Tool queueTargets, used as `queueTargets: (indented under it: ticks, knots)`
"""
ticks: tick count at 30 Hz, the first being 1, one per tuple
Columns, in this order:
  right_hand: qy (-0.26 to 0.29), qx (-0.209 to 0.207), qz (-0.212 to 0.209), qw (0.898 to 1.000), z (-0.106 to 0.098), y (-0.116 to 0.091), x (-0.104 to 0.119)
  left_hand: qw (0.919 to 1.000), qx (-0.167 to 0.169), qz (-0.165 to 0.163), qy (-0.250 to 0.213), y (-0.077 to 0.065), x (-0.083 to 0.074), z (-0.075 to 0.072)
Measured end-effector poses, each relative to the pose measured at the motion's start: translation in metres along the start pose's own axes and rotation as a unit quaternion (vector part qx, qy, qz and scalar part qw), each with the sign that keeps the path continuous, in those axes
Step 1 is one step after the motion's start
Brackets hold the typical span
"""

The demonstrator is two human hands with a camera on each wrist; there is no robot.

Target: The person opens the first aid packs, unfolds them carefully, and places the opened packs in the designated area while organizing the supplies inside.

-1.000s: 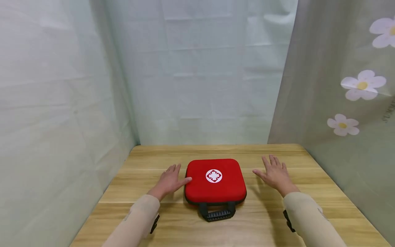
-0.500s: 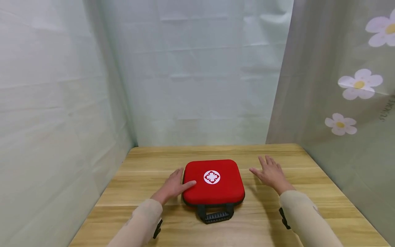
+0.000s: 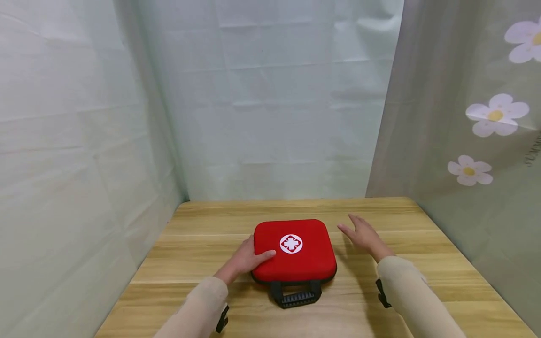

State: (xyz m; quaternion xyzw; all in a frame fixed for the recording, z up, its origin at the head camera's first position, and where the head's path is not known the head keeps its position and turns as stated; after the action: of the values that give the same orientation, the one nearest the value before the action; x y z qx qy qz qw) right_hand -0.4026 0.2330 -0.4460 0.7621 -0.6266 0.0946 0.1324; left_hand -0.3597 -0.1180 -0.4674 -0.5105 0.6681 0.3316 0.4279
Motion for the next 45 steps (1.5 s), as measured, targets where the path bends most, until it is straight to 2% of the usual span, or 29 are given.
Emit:
queueTargets:
  ticks: [3, 7, 10, 15, 22, 27, 37, 45]
  knots:
    - [0.031, 0.012, 0.012, 0.999, 0.003, 0.003, 0.0, 0.9999, 0.002, 0.011, -0.005, 0.0, -0.003, 0.004]
    - [0.052, 0.027, 0.019, 0.998, 0.007, 0.006, 0.001, 0.9999, -0.016, 0.004, -0.004, 0.0, -0.002, 0.004]
    - [0.06, 0.03, 0.019, 0.998, 0.009, 0.009, 0.001, 0.9998, -0.017, 0.004, -0.008, 0.001, -0.003, 0.004]
    - [0.077, 0.037, 0.016, 0.996, 0.018, 0.013, 0.002, 0.9998, -0.006, 0.001, -0.018, 0.003, -0.001, 0.003]
    - [0.128, 0.046, -0.006, 0.991, 0.029, 0.012, -0.001, 0.9981, 0.032, 0.009, -0.053, 0.002, 0.003, 0.008]
    - [0.164, 0.055, -0.013, 0.985, 0.032, 0.016, -0.006, 0.9972, 0.038, 0.006, -0.064, 0.0, 0.003, 0.008]
    - [0.229, 0.082, -0.027, 0.969, 0.038, 0.024, -0.004, 0.9967, 0.055, 0.008, -0.059, 0.0, 0.002, 0.005]
    - [0.295, 0.13, -0.061, 0.945, 0.05, 0.032, 0.002, 0.9964, 0.061, 0.015, -0.056, -0.006, 0.004, 0.0]
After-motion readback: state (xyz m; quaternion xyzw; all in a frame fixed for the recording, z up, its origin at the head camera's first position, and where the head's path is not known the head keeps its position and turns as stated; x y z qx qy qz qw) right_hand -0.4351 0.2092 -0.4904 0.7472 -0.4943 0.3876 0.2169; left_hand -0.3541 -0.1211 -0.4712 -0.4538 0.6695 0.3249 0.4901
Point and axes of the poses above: each hand's wrist, its own y-axis towards the middle knuckle, its own z-axis out of the palm, x = y × z, the point moved 6 cm from there along y, towards the middle knuckle, and after that the axes turned 14 degrees about -y, right-handed, at the moved point
